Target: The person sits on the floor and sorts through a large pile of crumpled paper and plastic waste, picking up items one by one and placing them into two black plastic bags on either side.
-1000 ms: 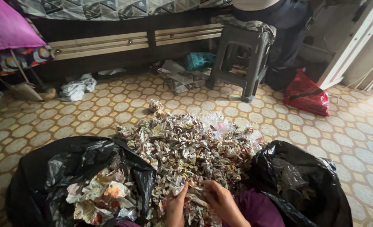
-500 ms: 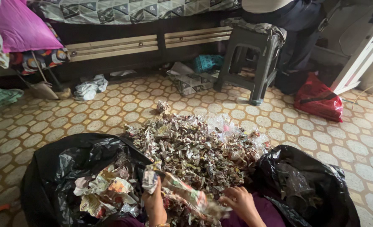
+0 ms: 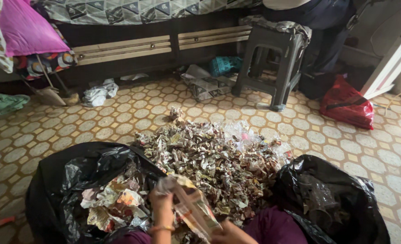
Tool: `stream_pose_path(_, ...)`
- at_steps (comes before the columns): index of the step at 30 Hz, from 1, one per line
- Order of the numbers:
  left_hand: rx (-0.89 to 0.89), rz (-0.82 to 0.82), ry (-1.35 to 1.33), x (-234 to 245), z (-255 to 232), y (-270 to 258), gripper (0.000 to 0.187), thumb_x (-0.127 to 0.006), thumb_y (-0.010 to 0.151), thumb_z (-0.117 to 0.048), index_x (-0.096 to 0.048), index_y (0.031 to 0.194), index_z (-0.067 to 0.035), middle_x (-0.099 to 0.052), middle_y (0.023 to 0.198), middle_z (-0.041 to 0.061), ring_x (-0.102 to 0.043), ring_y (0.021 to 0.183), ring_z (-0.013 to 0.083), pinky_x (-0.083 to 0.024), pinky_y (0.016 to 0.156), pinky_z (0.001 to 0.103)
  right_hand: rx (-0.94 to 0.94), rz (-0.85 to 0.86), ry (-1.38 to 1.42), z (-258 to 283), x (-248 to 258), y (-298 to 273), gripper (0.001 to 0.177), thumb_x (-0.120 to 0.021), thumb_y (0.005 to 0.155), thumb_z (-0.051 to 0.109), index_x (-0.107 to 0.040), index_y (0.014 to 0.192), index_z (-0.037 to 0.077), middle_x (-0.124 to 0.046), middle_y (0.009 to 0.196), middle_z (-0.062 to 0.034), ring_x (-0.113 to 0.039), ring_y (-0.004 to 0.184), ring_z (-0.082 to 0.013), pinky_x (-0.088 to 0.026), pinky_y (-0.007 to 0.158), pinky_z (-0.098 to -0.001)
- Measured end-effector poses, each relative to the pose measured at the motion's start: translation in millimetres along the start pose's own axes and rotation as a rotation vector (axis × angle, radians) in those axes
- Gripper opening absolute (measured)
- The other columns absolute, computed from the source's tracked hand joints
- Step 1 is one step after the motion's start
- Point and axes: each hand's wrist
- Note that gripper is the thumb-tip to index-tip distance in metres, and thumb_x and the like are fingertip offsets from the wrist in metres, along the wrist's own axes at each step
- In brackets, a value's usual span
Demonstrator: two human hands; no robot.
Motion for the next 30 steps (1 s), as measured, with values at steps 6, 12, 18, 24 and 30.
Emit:
stream_pose_path(6, -0.234, 0.029, -0.266, 28.2, 1.3, 53.0, 0.033, -0.069, 0.082, 0.007, -0.068, 0.113, -0.003, -0.070, 0.108, 0.006, -0.066, 0.092, 0.0165, -0.056, 0.079, 0.033, 0.143, -0.021, 0.023, -50.5, 11.6, -15.5, 0.033, -0.081, 0.092, 0.017, -0.079, 0.121, 0.000, -0.084, 0.100, -0.0153, -0.079, 0.087, -0.0142, -0.059, 0.079, -0.0249)
stream_pose_path(12, -0.333, -0.223, -0.271, 67.8, -11.8, 73.5, 0.016, -0.069, 0.092, 0.000, -0.067, 0.108, 0.003, -0.066, 0.097, 0.008, -0.058, 0.078, 0.0167, -0.045, 0.067, 0.032, -0.028, -0.251, 0.288, -17.6, 72.2, -66.0, 0.033, -0.075, 0.086, 0.013, -0.074, 0.117, 0.005, -0.083, 0.097, -0.0061, -0.074, 0.075, -0.0120, -0.057, 0.061, -0.0275)
stream_pose_path(18, -0.439, -0.314, -0.027, 90.5, -14.7, 66.0, 0.024, -0.075, 0.085, -0.002, -0.065, 0.106, 0.004, -0.068, 0.097, 0.005, -0.059, 0.078, 0.0140, -0.049, 0.068, 0.031, 0.013, -0.331, 0.369, -22.7, 97.3, -72.8, 0.023, -0.076, 0.089, 0.015, -0.078, 0.104, -0.003, -0.075, 0.083, -0.0038, -0.062, 0.071, -0.0105, -0.052, 0.060, -0.0286)
stream_pose_path(24, -0.548, -0.365, 0.250, 100.6, -9.2, 70.0, 0.036, -0.072, 0.097, -0.030, -0.074, 0.112, 0.002, -0.077, 0.105, 0.013, -0.071, 0.087, 0.0198, -0.053, 0.078, 0.035, 0.033, -0.404, 0.203, -55.8, 138.1, -56.7, 0.023, -0.074, 0.088, 0.019, -0.077, 0.094, -0.003, -0.070, 0.073, -0.0028, -0.061, 0.066, -0.0119, -0.054, 0.059, -0.0336)
stream_pose_path(30, -0.642, -0.533, 0.212, 89.5, 6.1, 63.2, 0.042, -0.070, 0.099, -0.040, -0.075, 0.109, 0.000, -0.077, 0.095, 0.010, -0.071, 0.078, 0.0173, -0.053, 0.069, 0.034, -0.106, -0.653, -0.070, -27.4, 150.3, -59.3, 0.031, -0.078, 0.087, 0.034, -0.077, 0.101, 0.006, -0.073, 0.088, -0.0044, -0.065, 0.085, -0.0163, -0.055, 0.075, -0.0342)
Point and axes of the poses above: each hand's wrist, its own y-axis towards the middle knuckle, its own x-axis out of the back of the hand, z = x × y
